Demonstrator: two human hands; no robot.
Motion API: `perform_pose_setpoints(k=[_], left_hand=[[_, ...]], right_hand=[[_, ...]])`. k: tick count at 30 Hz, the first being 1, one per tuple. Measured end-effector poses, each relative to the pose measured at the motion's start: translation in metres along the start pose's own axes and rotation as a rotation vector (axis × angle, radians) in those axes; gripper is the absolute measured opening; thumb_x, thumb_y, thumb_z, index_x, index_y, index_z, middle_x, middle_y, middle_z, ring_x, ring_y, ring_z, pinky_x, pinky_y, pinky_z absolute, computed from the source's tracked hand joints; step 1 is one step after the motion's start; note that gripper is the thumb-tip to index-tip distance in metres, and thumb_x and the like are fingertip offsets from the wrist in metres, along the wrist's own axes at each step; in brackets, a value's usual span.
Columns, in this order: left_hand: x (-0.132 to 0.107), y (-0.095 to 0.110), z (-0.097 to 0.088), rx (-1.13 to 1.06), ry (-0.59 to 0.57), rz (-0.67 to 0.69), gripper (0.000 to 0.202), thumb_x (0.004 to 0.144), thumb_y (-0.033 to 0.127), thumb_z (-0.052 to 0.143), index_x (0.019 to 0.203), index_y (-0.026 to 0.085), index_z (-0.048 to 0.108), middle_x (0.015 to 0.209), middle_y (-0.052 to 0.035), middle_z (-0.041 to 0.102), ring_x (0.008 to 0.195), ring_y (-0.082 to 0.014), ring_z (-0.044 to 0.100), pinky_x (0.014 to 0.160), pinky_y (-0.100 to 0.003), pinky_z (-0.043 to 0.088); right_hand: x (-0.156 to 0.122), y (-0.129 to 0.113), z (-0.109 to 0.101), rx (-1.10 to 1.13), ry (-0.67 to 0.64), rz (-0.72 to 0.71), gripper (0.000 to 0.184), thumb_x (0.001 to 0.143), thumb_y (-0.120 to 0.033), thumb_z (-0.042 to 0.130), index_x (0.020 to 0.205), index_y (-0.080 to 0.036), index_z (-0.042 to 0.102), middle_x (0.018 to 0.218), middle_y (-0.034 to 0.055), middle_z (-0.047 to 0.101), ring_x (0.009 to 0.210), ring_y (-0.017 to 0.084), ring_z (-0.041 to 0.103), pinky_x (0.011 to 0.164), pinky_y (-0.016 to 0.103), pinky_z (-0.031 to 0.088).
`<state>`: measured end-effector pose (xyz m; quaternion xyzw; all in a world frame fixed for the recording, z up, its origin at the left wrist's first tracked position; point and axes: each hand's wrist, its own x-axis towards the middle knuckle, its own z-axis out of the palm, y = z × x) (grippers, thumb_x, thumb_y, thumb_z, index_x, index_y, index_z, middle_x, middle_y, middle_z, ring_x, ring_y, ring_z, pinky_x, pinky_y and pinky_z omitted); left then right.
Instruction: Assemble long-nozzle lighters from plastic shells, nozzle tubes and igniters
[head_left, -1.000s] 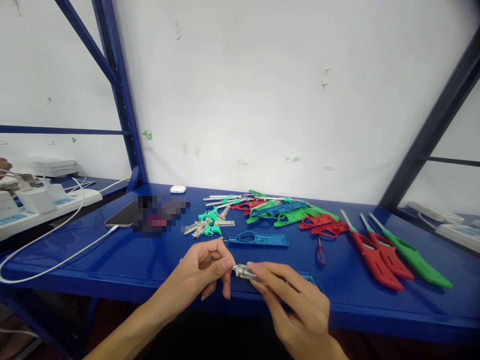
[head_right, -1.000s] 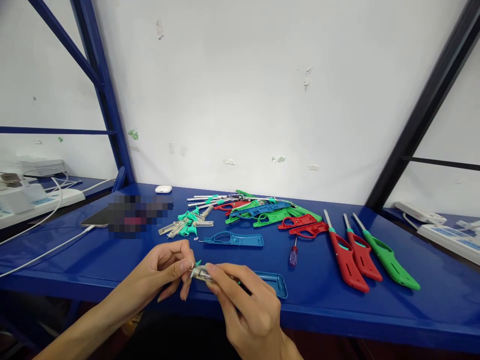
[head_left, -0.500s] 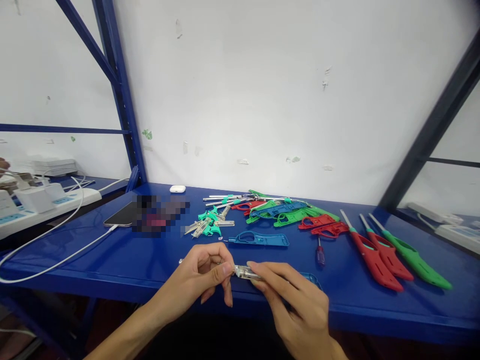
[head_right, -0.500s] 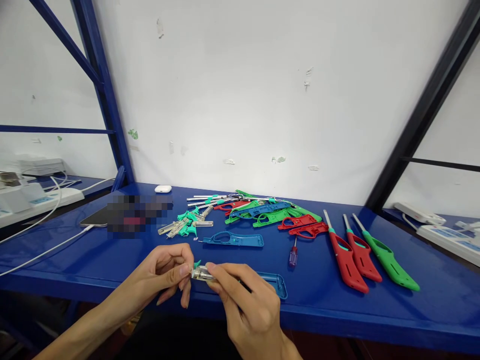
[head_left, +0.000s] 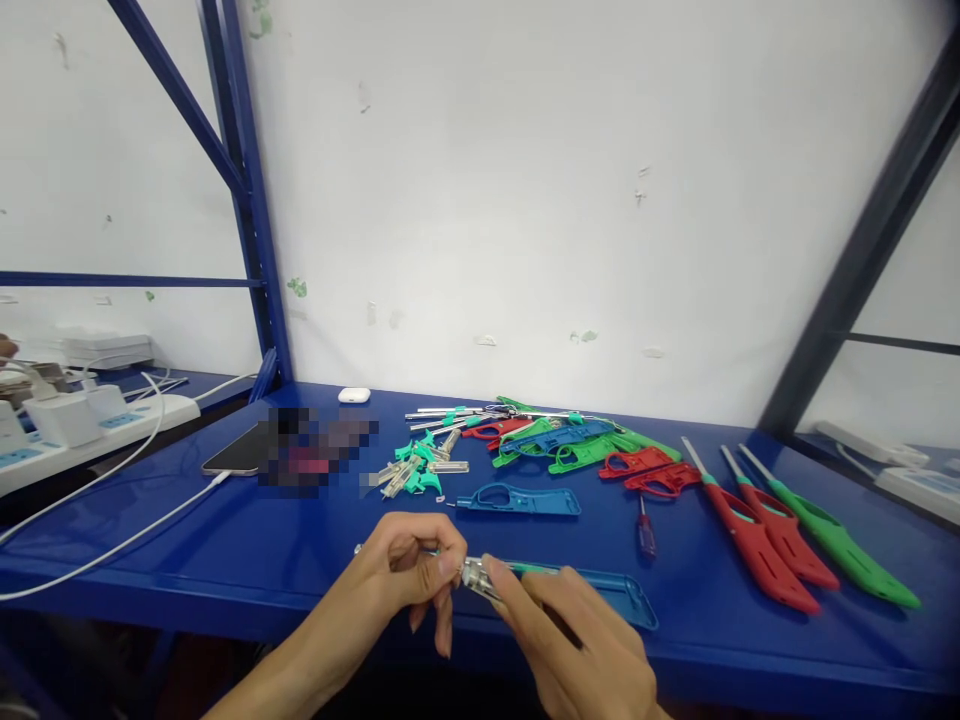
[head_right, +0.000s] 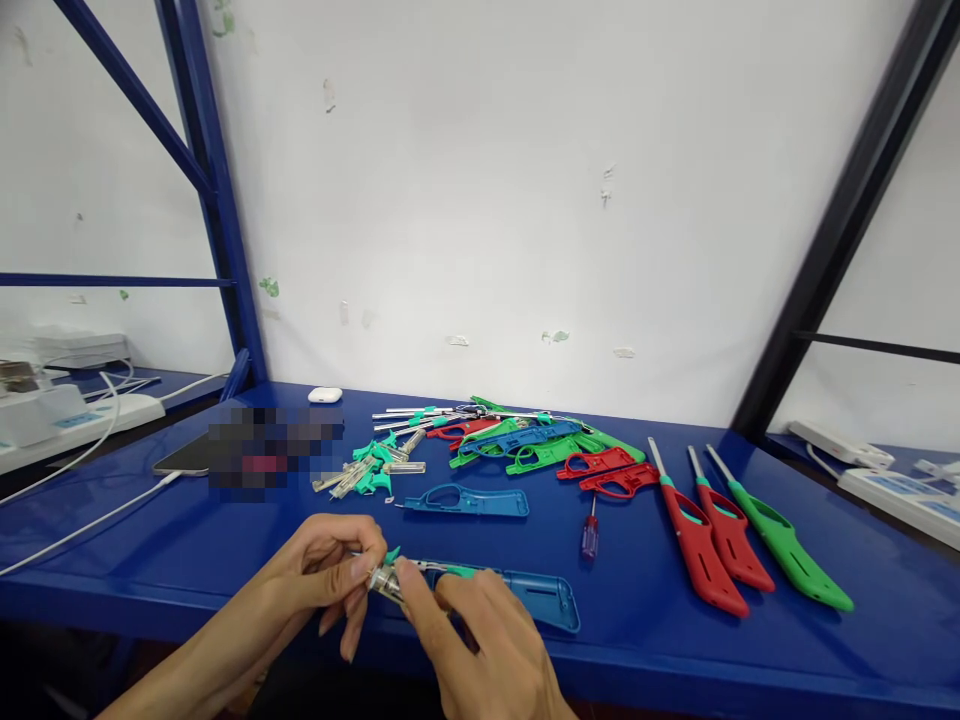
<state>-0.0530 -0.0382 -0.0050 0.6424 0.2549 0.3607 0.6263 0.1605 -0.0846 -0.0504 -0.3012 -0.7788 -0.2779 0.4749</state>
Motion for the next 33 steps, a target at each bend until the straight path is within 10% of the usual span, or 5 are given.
perform_pose_setpoints(k=[16,22,28,33], left_hand=[[0.001,0.005,-0.001,-0.044,0.027,-0.052,0.040,0.087,0.049,0.078,0.074,0.015,0.062,0.054,0.0039,0.056,0.049,-0.0142,0.069,0.043,-0.015,0.034],[-0.003,0.004,-0.005,0.031,0.032,-0.099,0.042,0.090,0.057,0.074,0.088,0.015,0.076,0.064,0.0011,0.064,0.039,-0.0094,0.060,0.036,-0.016,0.031],[0.004,0.014,0.012,0.563,0.178,0.073,0.036,0.099,0.051,0.062,0.092,0.020,0.080,0.063,0.0008,0.066,0.048,-0.0105,0.054,0.046,-0.022,0.035],[0.037,0.025,0.032,1.063,-0.034,0.388,0.022,0.104,0.028,0.057,0.099,0.024,0.079,0.094,-0.0025,0.076,0.089,-0.0200,0.064,0.078,-0.031,0.048]], right_hand=[[0.002,-0.001,0.008,0.132,-0.026,0.058,0.043,0.097,0.004,0.054,0.138,-0.006,0.061,0.082,0.0086,0.071,0.066,0.017,0.062,0.060,0.029,0.051],[0.016,0.000,-0.018,0.258,-0.007,0.265,0.032,0.102,-0.007,0.056,0.132,-0.016,0.065,0.092,0.0058,0.074,0.074,0.016,0.066,0.069,0.027,0.053],[0.016,0.038,-0.063,0.207,0.060,0.706,0.017,0.104,-0.027,0.060,0.110,-0.025,0.075,0.081,-0.0023,0.071,0.066,0.013,0.062,0.066,0.024,0.049],[0.004,0.052,-0.069,0.243,-0.151,0.853,0.037,0.105,-0.040,0.051,0.077,-0.020,0.065,0.068,-0.0034,0.057,0.062,0.013,0.049,0.060,0.026,0.037]])
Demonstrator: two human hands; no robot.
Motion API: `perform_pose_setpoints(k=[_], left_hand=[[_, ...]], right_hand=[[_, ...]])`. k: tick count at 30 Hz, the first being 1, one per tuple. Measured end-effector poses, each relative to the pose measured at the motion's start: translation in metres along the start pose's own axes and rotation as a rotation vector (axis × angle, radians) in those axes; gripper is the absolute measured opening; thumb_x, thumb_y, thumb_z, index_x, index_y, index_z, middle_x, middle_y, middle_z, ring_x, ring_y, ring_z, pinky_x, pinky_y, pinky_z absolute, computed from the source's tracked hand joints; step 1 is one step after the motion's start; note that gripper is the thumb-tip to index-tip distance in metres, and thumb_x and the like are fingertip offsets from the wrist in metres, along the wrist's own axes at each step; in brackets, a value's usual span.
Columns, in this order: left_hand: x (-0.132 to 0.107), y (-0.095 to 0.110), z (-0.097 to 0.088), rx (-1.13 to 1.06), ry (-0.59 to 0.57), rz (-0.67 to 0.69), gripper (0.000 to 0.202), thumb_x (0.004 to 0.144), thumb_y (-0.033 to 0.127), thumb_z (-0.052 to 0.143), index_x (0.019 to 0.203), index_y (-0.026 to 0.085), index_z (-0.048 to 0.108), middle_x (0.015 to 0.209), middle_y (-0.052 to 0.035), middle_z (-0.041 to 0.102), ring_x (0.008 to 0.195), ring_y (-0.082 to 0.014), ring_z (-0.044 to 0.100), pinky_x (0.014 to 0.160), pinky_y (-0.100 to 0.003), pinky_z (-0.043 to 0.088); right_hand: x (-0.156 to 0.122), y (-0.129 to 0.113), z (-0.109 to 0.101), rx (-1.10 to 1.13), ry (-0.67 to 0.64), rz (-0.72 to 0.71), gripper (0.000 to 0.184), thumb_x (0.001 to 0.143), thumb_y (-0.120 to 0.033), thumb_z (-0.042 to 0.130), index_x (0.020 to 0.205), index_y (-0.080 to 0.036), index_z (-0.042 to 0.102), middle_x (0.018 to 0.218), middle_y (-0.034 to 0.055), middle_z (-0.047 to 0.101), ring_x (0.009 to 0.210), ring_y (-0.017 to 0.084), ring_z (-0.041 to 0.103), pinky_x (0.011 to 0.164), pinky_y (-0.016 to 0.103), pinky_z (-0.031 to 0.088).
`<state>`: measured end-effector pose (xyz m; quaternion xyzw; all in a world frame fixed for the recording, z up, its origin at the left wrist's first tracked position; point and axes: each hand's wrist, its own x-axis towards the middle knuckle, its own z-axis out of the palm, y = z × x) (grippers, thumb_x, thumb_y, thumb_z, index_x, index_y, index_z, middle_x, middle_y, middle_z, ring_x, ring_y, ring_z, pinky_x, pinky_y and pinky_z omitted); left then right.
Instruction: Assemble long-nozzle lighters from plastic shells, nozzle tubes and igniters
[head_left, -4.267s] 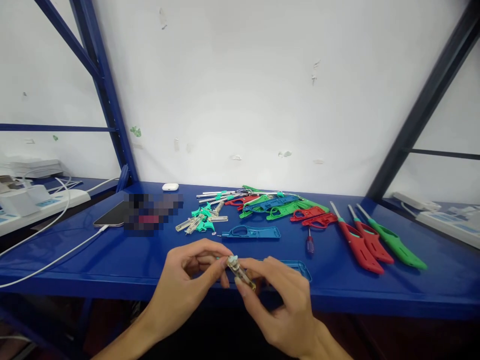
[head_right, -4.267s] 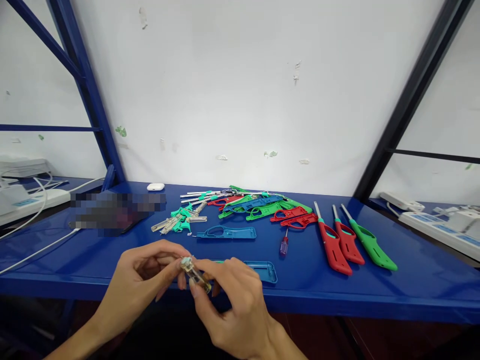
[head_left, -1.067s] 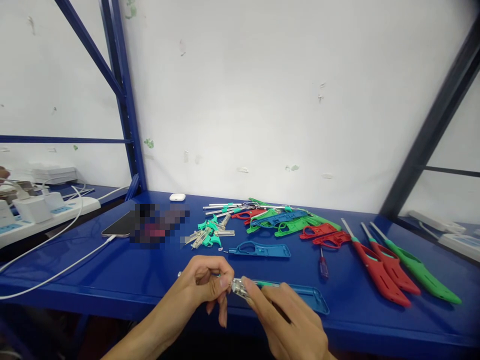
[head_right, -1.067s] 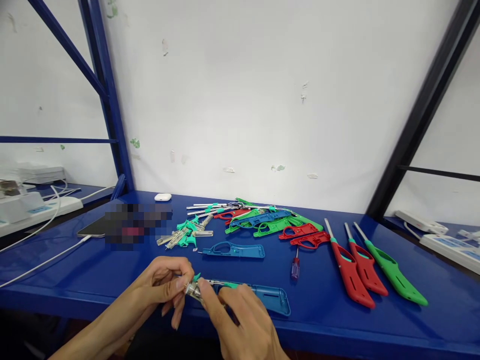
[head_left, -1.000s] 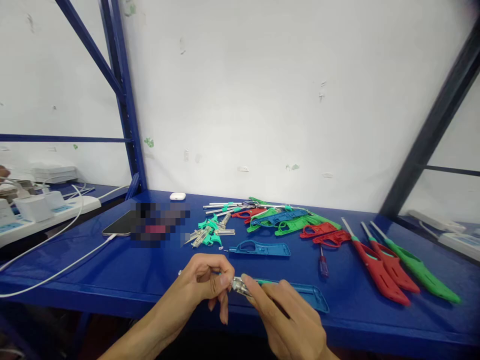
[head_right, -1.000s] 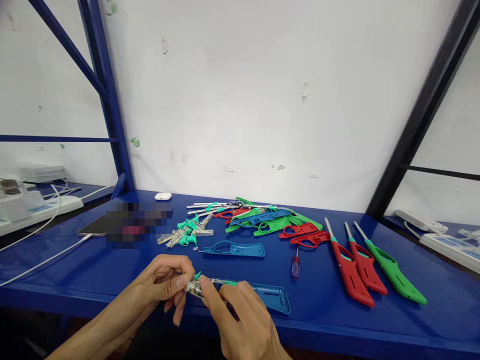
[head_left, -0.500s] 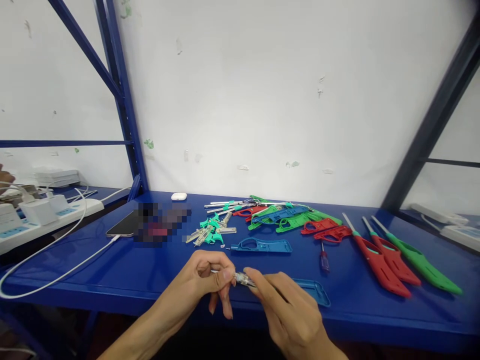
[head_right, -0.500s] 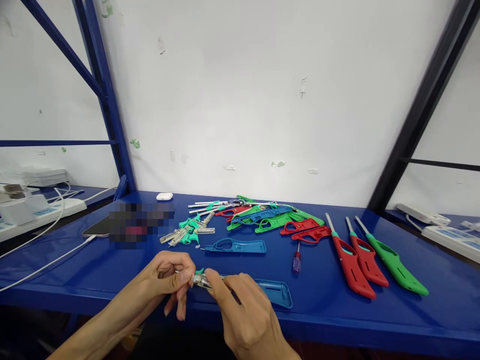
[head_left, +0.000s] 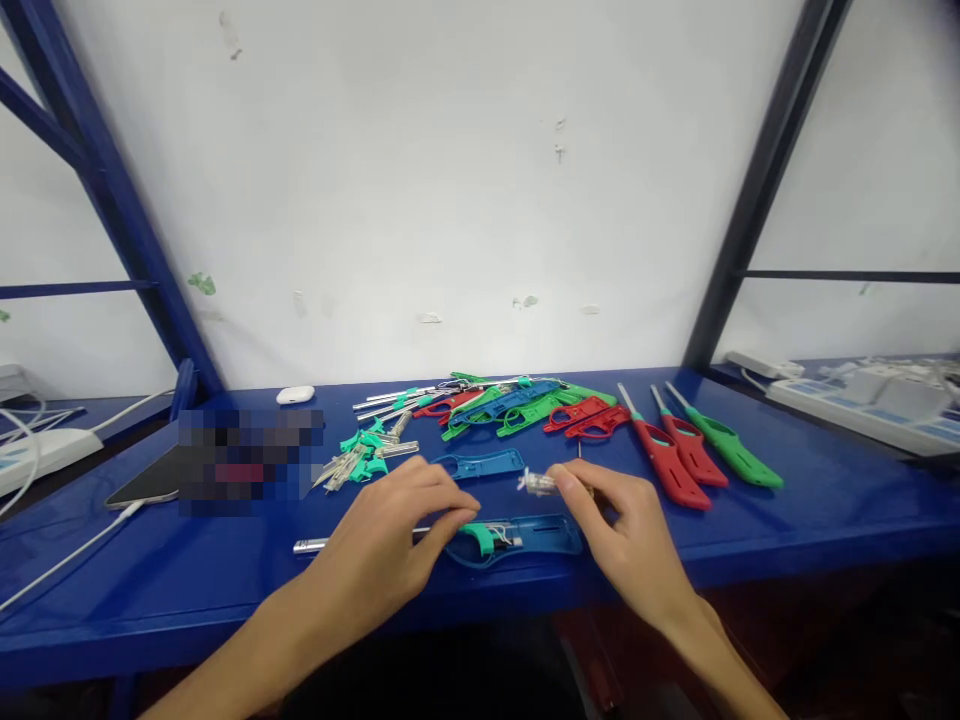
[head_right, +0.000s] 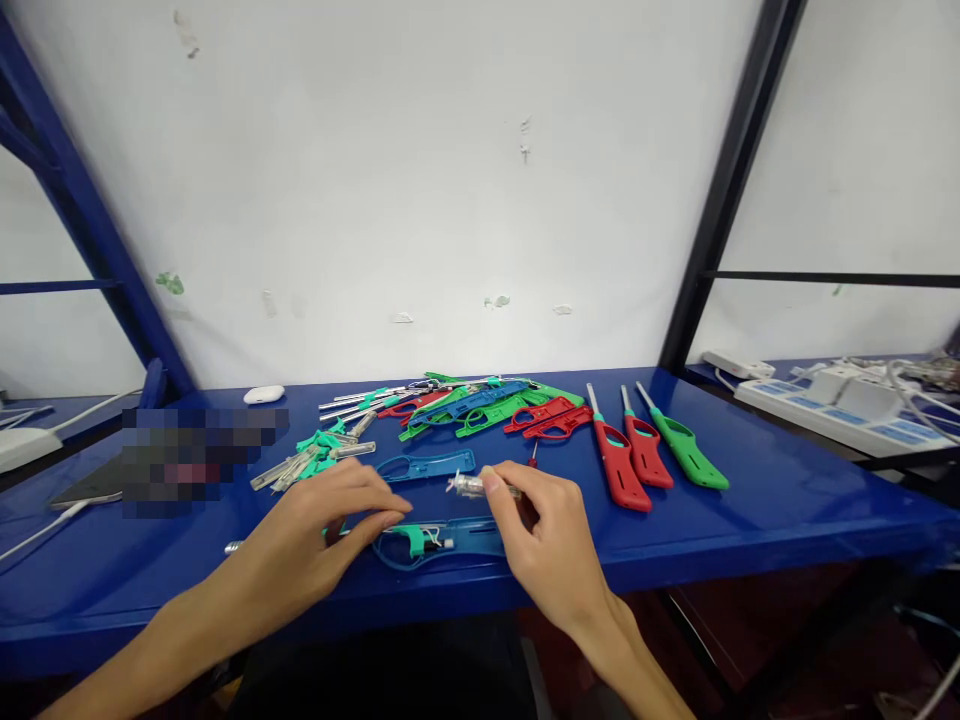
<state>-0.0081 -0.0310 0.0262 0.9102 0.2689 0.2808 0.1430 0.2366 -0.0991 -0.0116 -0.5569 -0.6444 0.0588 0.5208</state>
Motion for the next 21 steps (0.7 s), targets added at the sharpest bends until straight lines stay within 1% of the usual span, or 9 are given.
perform_pose_setpoints(k=[2,3,4,7,9,11,14,18,21], left_hand=[[0.019,0.003,0.000,0.119,-0.095,0.096,0.025,0.106,0.024,0.054,0.101,0.022,0.078,0.100,-0.0043,0.075,0.096,-0.0224,0.063,0.085,-0.035,0.048],[0.028,0.004,-0.001,0.172,-0.150,0.121,0.025,0.105,0.023,0.054,0.100,0.021,0.078,0.101,-0.0047,0.074,0.096,-0.0229,0.063,0.085,-0.036,0.048],[0.036,0.007,-0.003,0.225,-0.199,0.129,0.023,0.105,0.022,0.055,0.100,0.021,0.078,0.102,-0.0049,0.074,0.097,-0.0237,0.063,0.084,-0.037,0.048],[0.052,0.016,-0.009,0.327,-0.370,0.106,0.019,0.103,0.026,0.061,0.095,0.022,0.078,0.097,-0.0036,0.073,0.094,-0.0243,0.066,0.079,-0.036,0.048],[0.056,0.023,-0.012,0.393,-0.440,0.107,0.018,0.102,0.028,0.063,0.094,0.022,0.078,0.096,-0.0035,0.073,0.092,-0.0243,0.069,0.076,-0.035,0.047],[0.057,0.028,-0.013,0.457,-0.477,0.138,0.020,0.103,0.029,0.062,0.094,0.022,0.078,0.095,-0.0036,0.073,0.089,-0.0242,0.070,0.072,-0.034,0.046],[0.056,0.031,-0.011,0.547,-0.499,0.186,0.024,0.103,0.028,0.060,0.088,0.021,0.077,0.092,-0.0044,0.073,0.083,-0.0240,0.071,0.063,-0.033,0.041],[0.057,0.029,-0.004,0.602,-0.490,0.219,0.025,0.101,0.021,0.060,0.081,0.019,0.075,0.087,-0.0064,0.073,0.069,-0.0223,0.069,0.052,-0.033,0.030],[0.058,0.028,-0.001,0.596,-0.474,0.236,0.024,0.098,0.018,0.060,0.077,0.018,0.073,0.081,-0.0064,0.072,0.063,-0.0221,0.067,0.050,-0.033,0.026]], right_hand=[[0.000,0.001,0.001,-0.037,-0.056,0.041,0.045,0.105,-0.041,0.048,0.064,-0.021,0.047,0.061,-0.0049,0.041,0.057,0.012,0.038,0.055,0.028,0.029],[0.000,0.002,0.001,-0.054,-0.078,0.058,0.046,0.104,-0.040,0.047,0.063,-0.021,0.041,0.060,-0.0053,0.035,0.056,0.012,0.033,0.054,0.029,0.025],[0.000,0.002,0.002,-0.065,-0.097,0.071,0.045,0.103,-0.039,0.047,0.062,-0.021,0.038,0.059,-0.0055,0.032,0.056,0.012,0.031,0.054,0.030,0.024],[0.001,0.002,0.002,-0.086,-0.137,0.091,0.041,0.100,-0.034,0.048,0.061,-0.021,0.041,0.058,-0.0055,0.035,0.055,0.012,0.033,0.056,0.030,0.023],[0.001,0.002,0.003,-0.112,-0.159,0.104,0.038,0.097,-0.030,0.050,0.061,-0.021,0.044,0.057,-0.0056,0.039,0.055,0.012,0.034,0.057,0.030,0.023],[0.002,0.000,0.004,-0.142,-0.168,0.121,0.036,0.095,-0.026,0.051,0.060,-0.021,0.044,0.055,-0.0056,0.039,0.054,0.012,0.033,0.057,0.031,0.022],[0.002,-0.002,0.006,-0.176,-0.175,0.138,0.035,0.094,-0.024,0.051,0.060,-0.021,0.044,0.054,-0.0054,0.040,0.054,0.013,0.033,0.057,0.031,0.021],[0.003,-0.005,0.005,-0.201,-0.181,0.146,0.034,0.095,-0.024,0.050,0.061,-0.022,0.049,0.055,-0.0047,0.046,0.054,0.013,0.039,0.057,0.031,0.023],[0.002,-0.005,0.005,-0.216,-0.181,0.145,0.034,0.095,-0.024,0.049,0.062,-0.022,0.052,0.056,-0.0042,0.051,0.054,0.013,0.042,0.058,0.031,0.024]])
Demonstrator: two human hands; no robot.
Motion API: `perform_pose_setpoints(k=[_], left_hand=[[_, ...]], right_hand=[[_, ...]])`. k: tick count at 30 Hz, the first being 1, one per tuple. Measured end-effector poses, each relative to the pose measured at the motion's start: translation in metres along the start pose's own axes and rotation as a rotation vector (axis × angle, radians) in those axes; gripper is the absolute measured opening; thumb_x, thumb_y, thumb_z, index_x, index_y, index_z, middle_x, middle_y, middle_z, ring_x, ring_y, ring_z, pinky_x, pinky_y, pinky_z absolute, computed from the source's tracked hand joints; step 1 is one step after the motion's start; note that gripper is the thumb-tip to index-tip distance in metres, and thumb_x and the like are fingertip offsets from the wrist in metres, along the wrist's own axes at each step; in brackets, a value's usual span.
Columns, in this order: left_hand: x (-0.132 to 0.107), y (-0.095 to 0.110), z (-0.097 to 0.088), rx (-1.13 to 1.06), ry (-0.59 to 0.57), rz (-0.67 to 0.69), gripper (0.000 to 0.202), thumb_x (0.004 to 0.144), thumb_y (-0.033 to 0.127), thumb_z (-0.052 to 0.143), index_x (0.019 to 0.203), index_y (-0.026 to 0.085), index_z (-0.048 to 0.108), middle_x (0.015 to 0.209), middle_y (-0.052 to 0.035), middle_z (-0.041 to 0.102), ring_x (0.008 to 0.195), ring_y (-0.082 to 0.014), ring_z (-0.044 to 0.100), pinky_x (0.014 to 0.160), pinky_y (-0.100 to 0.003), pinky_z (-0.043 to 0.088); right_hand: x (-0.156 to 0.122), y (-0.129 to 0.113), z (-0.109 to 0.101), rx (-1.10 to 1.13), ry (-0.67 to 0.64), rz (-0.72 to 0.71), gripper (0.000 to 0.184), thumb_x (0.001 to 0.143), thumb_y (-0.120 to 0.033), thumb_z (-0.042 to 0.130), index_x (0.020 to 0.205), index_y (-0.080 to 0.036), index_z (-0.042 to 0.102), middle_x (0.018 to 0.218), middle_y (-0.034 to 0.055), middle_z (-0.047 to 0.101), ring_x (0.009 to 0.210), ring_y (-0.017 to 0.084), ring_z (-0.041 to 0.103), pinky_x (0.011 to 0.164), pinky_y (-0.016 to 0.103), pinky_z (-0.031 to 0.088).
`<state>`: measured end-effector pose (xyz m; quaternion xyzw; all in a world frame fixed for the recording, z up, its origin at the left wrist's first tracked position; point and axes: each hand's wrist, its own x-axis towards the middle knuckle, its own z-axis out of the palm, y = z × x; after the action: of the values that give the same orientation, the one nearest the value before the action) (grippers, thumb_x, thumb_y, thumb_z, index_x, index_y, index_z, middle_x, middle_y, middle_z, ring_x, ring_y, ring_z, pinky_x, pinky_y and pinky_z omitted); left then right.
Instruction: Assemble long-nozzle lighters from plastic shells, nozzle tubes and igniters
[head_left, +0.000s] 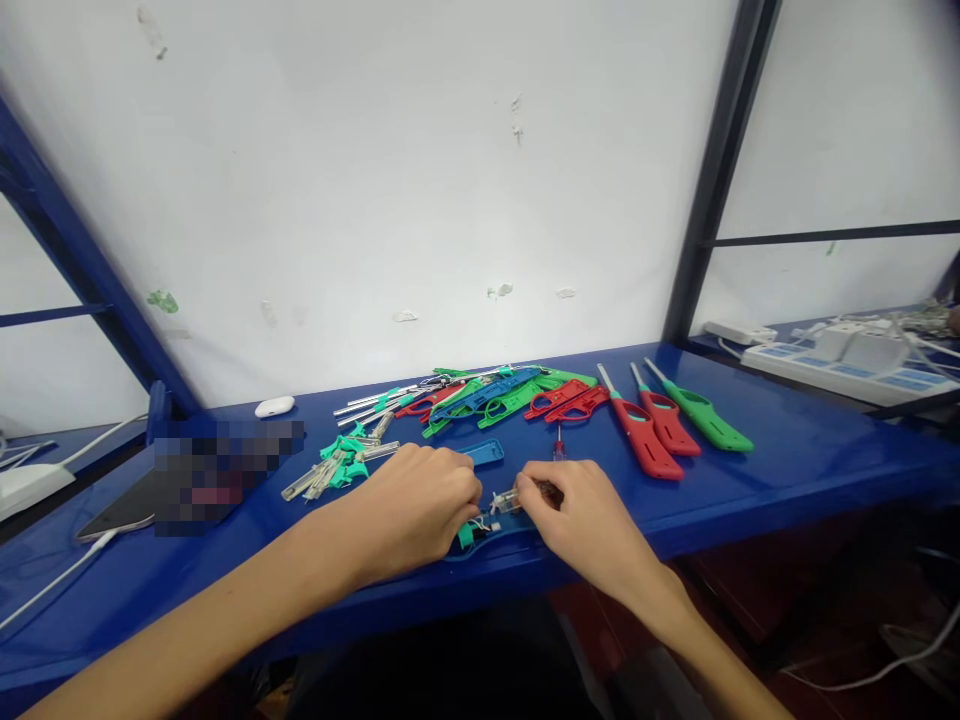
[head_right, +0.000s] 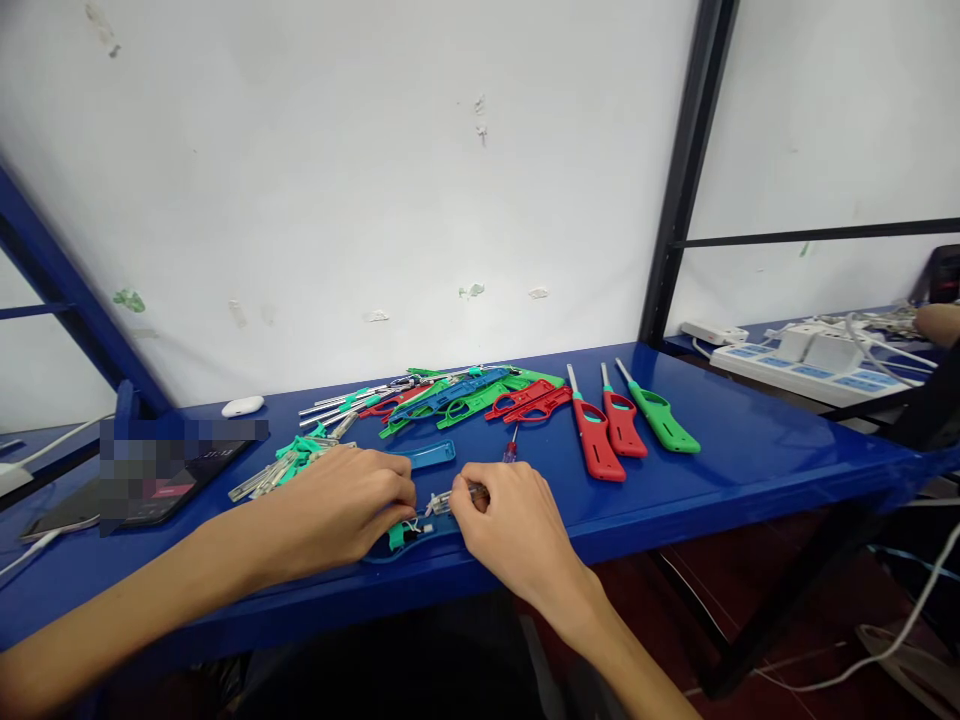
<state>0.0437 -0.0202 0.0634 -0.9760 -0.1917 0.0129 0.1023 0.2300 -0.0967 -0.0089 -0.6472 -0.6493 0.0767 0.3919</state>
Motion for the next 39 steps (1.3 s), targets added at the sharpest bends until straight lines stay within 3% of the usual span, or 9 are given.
perform_pose_setpoints(k=[7,13,18,22,25,28,35,39], left_hand=[[0.001,-0.001,-0.006,-0.028,-0.023,0.005,0.026,0.095,0.012,0.058,0.073,0.017,0.071,0.077,-0.0064,0.070,0.061,-0.0205,0.063,0.054,-0.032,0.030],[0.001,-0.007,-0.012,-0.152,-0.060,0.026,0.024,0.095,0.009,0.059,0.103,0.024,0.076,0.099,-0.0037,0.073,0.085,-0.0236,0.071,0.066,-0.031,0.041],[-0.005,-0.012,-0.010,-0.318,-0.040,-0.020,0.018,0.095,0.016,0.065,0.105,0.026,0.077,0.102,-0.0018,0.075,0.096,-0.0230,0.070,0.078,-0.031,0.046],[-0.011,-0.017,0.000,-0.339,-0.011,-0.014,0.016,0.098,0.023,0.063,0.100,0.025,0.079,0.098,-0.0027,0.076,0.088,-0.0224,0.070,0.077,-0.032,0.045],[-0.012,-0.018,0.004,-0.328,0.004,-0.011,0.021,0.100,0.022,0.060,0.092,0.023,0.080,0.094,-0.0032,0.076,0.082,-0.0218,0.070,0.075,-0.033,0.046],[-0.010,-0.014,0.002,-0.259,-0.005,-0.040,0.022,0.097,0.018,0.060,0.088,0.022,0.079,0.090,-0.0047,0.077,0.080,-0.0234,0.071,0.071,-0.032,0.045],[0.005,-0.003,-0.008,-0.082,-0.073,-0.055,0.024,0.087,0.007,0.059,0.072,0.019,0.073,0.077,-0.0085,0.074,0.071,-0.0247,0.071,0.063,-0.031,0.046],[0.010,0.008,-0.010,-0.054,-0.057,-0.050,0.020,0.080,0.000,0.058,0.074,0.018,0.066,0.073,-0.0083,0.068,0.066,-0.0243,0.068,0.065,-0.033,0.050]], right_hand=[[0.001,0.001,0.000,-0.019,0.011,0.000,0.034,0.095,-0.023,0.050,0.062,-0.022,0.054,0.056,-0.0032,0.055,0.054,0.014,0.046,0.058,0.030,0.025],[0.000,0.000,0.000,-0.024,0.011,0.013,0.033,0.093,-0.021,0.050,0.061,-0.022,0.055,0.054,-0.0045,0.050,0.053,0.013,0.041,0.057,0.031,0.023],[0.000,0.000,-0.001,-0.028,0.021,0.023,0.034,0.093,-0.021,0.050,0.059,-0.022,0.052,0.052,-0.0043,0.047,0.052,0.013,0.040,0.057,0.031,0.023],[0.001,0.000,0.000,-0.022,0.023,0.028,0.035,0.094,-0.022,0.050,0.059,-0.022,0.055,0.054,-0.0029,0.054,0.053,0.014,0.047,0.058,0.031,0.024],[0.001,0.000,0.000,-0.026,0.038,0.022,0.036,0.094,-0.023,0.050,0.058,-0.022,0.051,0.053,-0.0026,0.054,0.051,0.014,0.044,0.058,0.032,0.023],[-0.001,0.000,0.001,-0.036,0.053,0.009,0.039,0.095,-0.024,0.050,0.057,-0.022,0.045,0.051,-0.0028,0.049,0.050,0.014,0.039,0.058,0.033,0.022],[-0.002,0.002,0.002,-0.040,0.073,-0.017,0.036,0.095,-0.023,0.049,0.060,-0.022,0.044,0.054,-0.0036,0.047,0.052,0.014,0.033,0.059,0.033,0.021],[-0.002,0.003,0.003,-0.042,0.082,-0.019,0.036,0.094,-0.023,0.050,0.059,-0.022,0.042,0.053,-0.0038,0.045,0.052,0.014,0.029,0.059,0.034,0.019]])
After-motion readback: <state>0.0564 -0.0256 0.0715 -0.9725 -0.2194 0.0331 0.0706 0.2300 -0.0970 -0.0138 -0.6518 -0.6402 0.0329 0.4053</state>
